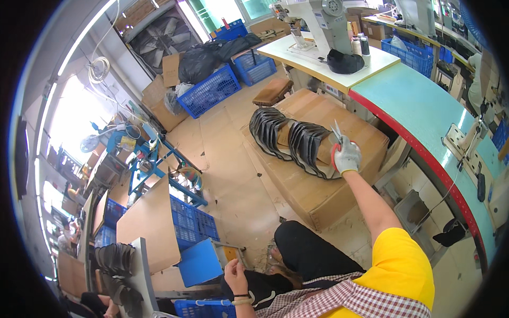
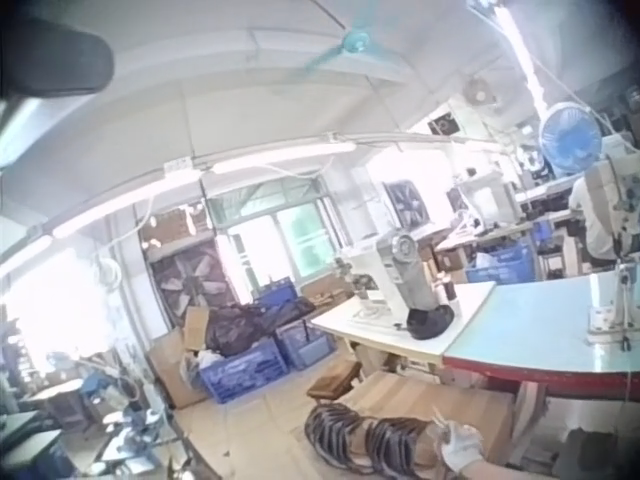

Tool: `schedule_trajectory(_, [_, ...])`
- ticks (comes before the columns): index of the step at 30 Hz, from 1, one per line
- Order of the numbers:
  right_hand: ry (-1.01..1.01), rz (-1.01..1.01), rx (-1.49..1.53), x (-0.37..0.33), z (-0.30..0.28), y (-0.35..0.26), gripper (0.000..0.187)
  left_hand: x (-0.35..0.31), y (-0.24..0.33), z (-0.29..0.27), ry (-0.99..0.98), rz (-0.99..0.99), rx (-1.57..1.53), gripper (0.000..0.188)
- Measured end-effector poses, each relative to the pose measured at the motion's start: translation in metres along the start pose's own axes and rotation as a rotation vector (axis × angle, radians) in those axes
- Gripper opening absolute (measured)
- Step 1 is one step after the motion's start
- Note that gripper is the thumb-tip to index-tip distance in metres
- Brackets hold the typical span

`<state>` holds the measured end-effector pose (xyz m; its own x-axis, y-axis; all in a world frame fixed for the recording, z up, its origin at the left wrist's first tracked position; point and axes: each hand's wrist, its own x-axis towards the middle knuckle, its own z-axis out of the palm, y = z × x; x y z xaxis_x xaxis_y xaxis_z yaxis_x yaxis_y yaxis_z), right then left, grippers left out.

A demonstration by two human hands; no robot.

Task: Trimming excess material from shoe components using scissors in a manufacturing facility.

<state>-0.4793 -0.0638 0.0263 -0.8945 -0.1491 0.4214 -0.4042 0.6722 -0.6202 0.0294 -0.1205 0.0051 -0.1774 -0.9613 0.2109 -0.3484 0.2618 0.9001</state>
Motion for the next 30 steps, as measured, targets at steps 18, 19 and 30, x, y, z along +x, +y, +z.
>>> schedule_trajectory(18, [-0.213, 0.207, 0.329, -0.018, 0.011, -0.071, 0.068, 0.118, 0.031, 0.135, -0.355, -0.002, -0.147, 0.030])
schedule_trajectory(19, [-0.166, 0.191, 0.310, -0.017, 0.016, -0.070, 0.072, 0.130, 0.036, 0.161, -0.404, 0.031, -0.140, 0.032])
schedule_trajectory(30, [-0.109, 0.082, 0.233, -0.024, 0.052, -0.057, 0.082, 0.216, 0.066, 0.379, -0.281, 0.524, -0.021, 0.052])
